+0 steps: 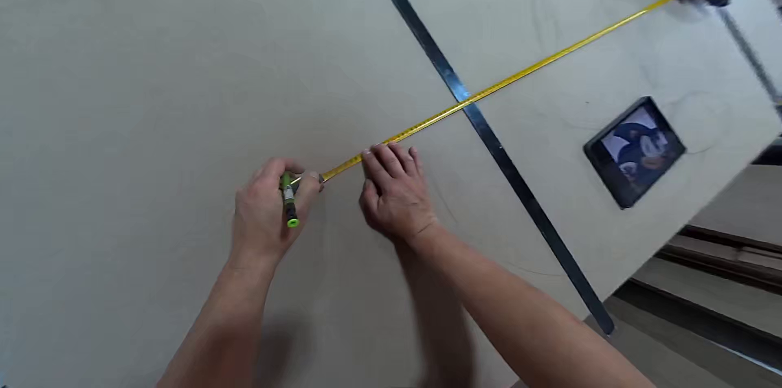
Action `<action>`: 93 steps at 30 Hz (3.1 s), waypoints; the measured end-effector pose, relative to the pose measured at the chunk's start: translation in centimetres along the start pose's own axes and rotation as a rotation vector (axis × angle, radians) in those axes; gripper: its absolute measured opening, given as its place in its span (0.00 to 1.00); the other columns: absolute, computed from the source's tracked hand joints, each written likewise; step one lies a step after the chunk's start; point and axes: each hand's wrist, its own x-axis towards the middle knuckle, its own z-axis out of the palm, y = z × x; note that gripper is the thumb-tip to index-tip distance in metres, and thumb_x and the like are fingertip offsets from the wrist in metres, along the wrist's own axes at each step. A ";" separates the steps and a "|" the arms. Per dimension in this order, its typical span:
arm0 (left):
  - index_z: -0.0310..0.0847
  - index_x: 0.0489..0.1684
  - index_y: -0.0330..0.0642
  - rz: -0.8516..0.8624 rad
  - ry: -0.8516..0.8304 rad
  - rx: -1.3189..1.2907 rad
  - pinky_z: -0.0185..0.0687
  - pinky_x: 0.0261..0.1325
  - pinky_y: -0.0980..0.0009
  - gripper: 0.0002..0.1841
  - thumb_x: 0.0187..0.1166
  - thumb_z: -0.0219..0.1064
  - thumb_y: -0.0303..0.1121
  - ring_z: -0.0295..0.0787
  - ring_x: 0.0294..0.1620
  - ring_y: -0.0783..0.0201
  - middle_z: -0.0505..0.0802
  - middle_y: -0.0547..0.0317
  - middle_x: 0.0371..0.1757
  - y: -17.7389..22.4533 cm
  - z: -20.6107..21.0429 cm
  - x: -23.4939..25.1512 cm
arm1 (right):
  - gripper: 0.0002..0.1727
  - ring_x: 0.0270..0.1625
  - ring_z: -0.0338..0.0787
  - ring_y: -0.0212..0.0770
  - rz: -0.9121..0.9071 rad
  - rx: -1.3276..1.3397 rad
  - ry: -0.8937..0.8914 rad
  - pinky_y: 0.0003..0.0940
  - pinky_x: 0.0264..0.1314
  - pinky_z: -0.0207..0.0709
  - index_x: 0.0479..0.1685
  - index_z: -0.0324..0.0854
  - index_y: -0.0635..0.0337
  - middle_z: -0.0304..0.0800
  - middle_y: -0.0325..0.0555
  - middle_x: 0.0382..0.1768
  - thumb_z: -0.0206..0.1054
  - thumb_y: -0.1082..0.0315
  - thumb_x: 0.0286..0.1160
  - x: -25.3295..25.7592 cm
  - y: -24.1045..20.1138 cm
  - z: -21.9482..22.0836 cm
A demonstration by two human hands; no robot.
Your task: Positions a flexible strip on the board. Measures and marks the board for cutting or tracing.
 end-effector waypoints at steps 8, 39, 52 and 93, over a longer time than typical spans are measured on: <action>0.84 0.55 0.48 -0.184 0.148 -0.054 0.88 0.33 0.51 0.24 0.82 0.62 0.59 0.90 0.31 0.60 0.91 0.56 0.36 -5.3 -3.4 -4.8 | 0.29 0.89 0.67 0.45 -0.135 0.000 -0.028 0.56 0.94 0.48 0.83 0.77 0.36 0.75 0.38 0.84 0.52 0.51 0.83 0.2 -1.1 0.1; 0.89 0.29 0.53 -0.273 -0.086 -0.341 0.85 0.29 0.62 0.03 0.65 0.77 0.36 0.89 0.23 0.68 0.92 0.65 0.23 0.5 1.9 5.4 | 0.23 0.86 0.71 0.45 -0.237 0.154 -0.195 0.62 0.96 0.36 0.60 0.90 0.45 0.86 0.36 0.72 0.49 0.51 0.87 0.3 -12.0 2.6; 0.89 0.31 0.54 -0.232 -0.083 -0.241 0.85 0.34 0.63 0.03 0.69 0.78 0.37 0.89 0.27 0.71 0.93 0.67 0.27 0.5 2.0 5.2 | 0.23 0.87 0.70 0.44 -0.239 0.168 -0.224 0.62 0.97 0.34 0.63 0.89 0.44 0.85 0.35 0.73 0.49 0.51 0.87 0.3 -11.9 2.4; 0.85 0.62 0.48 -0.157 0.036 0.205 0.88 0.50 0.39 0.21 0.71 0.82 0.38 0.94 0.45 0.49 0.94 0.49 0.47 0.0 -5.6 -5.8 | 0.30 0.91 0.64 0.41 -0.232 0.231 -0.156 0.57 0.98 0.36 0.89 0.68 0.46 0.74 0.39 0.84 0.51 0.54 0.88 -0.8 -10.2 0.9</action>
